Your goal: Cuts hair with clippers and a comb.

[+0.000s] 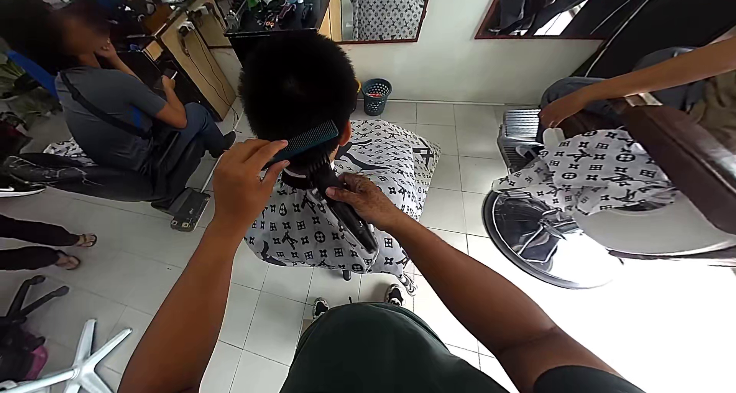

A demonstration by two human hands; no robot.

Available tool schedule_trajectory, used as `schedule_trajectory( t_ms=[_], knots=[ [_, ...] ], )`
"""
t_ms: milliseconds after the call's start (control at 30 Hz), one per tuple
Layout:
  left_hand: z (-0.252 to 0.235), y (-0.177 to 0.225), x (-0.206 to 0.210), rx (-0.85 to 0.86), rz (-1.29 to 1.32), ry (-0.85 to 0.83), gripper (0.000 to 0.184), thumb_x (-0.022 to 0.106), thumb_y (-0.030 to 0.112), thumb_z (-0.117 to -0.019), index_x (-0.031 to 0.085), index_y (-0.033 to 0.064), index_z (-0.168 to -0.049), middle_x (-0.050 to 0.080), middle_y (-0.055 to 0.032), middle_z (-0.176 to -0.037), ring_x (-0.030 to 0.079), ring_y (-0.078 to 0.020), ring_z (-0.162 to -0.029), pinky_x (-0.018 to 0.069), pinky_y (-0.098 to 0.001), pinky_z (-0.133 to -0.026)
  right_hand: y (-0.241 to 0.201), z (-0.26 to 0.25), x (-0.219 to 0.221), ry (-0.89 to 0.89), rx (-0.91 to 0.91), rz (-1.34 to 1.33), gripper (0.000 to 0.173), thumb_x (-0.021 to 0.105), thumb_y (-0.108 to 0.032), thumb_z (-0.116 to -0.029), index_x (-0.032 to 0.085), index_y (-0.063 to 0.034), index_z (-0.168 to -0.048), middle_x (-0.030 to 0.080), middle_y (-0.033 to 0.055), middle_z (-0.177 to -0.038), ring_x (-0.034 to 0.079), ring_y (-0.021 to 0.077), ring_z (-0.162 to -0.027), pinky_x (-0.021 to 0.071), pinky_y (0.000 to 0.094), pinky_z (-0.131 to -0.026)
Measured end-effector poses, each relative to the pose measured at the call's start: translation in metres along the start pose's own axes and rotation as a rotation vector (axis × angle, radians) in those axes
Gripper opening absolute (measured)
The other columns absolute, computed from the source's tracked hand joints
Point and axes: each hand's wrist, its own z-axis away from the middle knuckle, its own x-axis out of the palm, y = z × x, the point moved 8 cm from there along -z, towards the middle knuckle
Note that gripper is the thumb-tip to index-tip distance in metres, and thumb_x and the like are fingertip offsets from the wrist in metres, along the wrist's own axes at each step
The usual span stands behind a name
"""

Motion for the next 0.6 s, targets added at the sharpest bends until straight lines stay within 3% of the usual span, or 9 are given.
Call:
schedule_trajectory(
  t_ms=[67, 167, 200, 300, 367, 433, 500, 600],
  knots=[
    [0.008, 0.006, 0.002, 0.051, -0.044, -0.024, 0.028, 0.057, 0.018, -0.1057, 0.073, 0.0053, -0.124, 0.074, -0.0167, -0.111, 0.072, -0.0299, -0.098, 0.0568, -0.0434, -0.085, 0.025, 0.004, -0.01, -0.101, 0.214, -0.086, 0.029, 0.053, -0.029, -0.1071, 0.061, -0.0014, -0.102, 0.065, 0.0084, -0.076, 0.066, 0.0151, -0.06, 0.0594, 0.0298, -0.058],
    [0.022, 0.006, 0.021, 0.069, -0.13, -0.114, 0.03, 0.052, 0.019, -0.1069, 0.075, 0.003, -0.118, 0.075, -0.0178, -0.094, 0.073, -0.0335, -0.078, 0.0571, -0.0483, -0.065, 0.036, -0.003, -0.023, -0.122, 0.297, -0.134, 0.032, 0.046, -0.029, -0.1097, 0.061, -0.0014, -0.103, 0.064, 0.0077, -0.072, 0.065, 0.0148, -0.056, 0.0581, 0.0277, -0.055],
    [0.025, 0.008, 0.024, 0.067, -0.111, -0.126, 0.03, 0.052, 0.019, -0.1066, 0.075, 0.0033, -0.116, 0.075, -0.0173, -0.094, 0.074, -0.0326, -0.079, 0.0574, -0.0479, -0.066, 0.036, -0.008, -0.027, -0.111, 0.281, -0.114, 0.032, 0.048, -0.031, -0.1091, 0.061, -0.002, -0.103, 0.064, 0.0077, -0.073, 0.064, 0.0144, -0.056, 0.0575, 0.0275, -0.054],
    [0.015, 0.021, 0.009, 0.014, 0.039, -0.045, 0.028, 0.057, 0.02, -0.1056, 0.075, 0.0035, -0.119, 0.074, -0.0156, -0.111, 0.072, -0.0256, -0.101, 0.057, -0.0385, -0.091, 0.034, -0.024, -0.034, -0.078, 0.209, -0.04, 0.033, 0.054, -0.034, -0.1066, 0.062, -0.0022, -0.103, 0.065, 0.0093, -0.075, 0.064, 0.016, -0.057, 0.0574, 0.0302, -0.054],
    [0.004, 0.026, -0.004, -0.061, 0.095, 0.004, 0.029, 0.061, 0.019, -0.1033, 0.072, 0.0011, -0.123, 0.071, -0.0177, -0.117, 0.068, -0.0249, -0.11, 0.0538, -0.0362, -0.097, 0.031, -0.027, -0.035, -0.056, 0.147, -0.008, 0.032, 0.056, -0.034, -0.1056, 0.062, -0.0028, -0.104, 0.064, 0.0091, -0.076, 0.063, 0.0155, -0.057, 0.0573, 0.0309, -0.054],
    [-0.003, 0.024, -0.01, -0.133, 0.095, 0.058, 0.03, 0.066, 0.019, -0.1006, 0.071, 0.0007, -0.124, 0.07, -0.0183, -0.117, 0.067, -0.0239, -0.111, 0.0523, -0.0346, -0.098, 0.022, -0.025, -0.034, -0.009, 0.024, 0.025, 0.027, 0.059, -0.031, -0.1039, 0.064, -0.0042, -0.107, 0.064, 0.0077, -0.08, 0.062, 0.0128, -0.061, 0.0549, 0.03, -0.057],
    [-0.004, 0.02, -0.008, -0.189, 0.086, 0.106, 0.031, 0.071, 0.019, -0.0971, 0.072, 0.0015, -0.122, 0.07, -0.0189, -0.115, 0.066, -0.0227, -0.11, 0.0511, -0.0327, -0.097, 0.011, -0.023, -0.034, 0.017, -0.068, 0.051, 0.025, 0.059, -0.027, -0.1035, 0.064, -0.0047, -0.115, 0.064, 0.0056, -0.086, 0.061, 0.01, -0.072, 0.0524, 0.0288, -0.067],
    [-0.002, 0.019, -0.003, -0.221, 0.048, 0.127, 0.031, 0.074, 0.021, -0.0948, 0.074, 0.0038, -0.12, 0.071, -0.0171, -0.113, 0.067, -0.0207, -0.108, 0.0513, -0.0311, -0.096, 0.018, -0.032, -0.04, 0.005, -0.019, 0.146, 0.028, 0.062, -0.03, -0.1022, 0.066, -0.0027, -0.106, 0.065, 0.008, -0.083, 0.062, 0.015, -0.072, 0.052, 0.0364, -0.07]
  ],
)
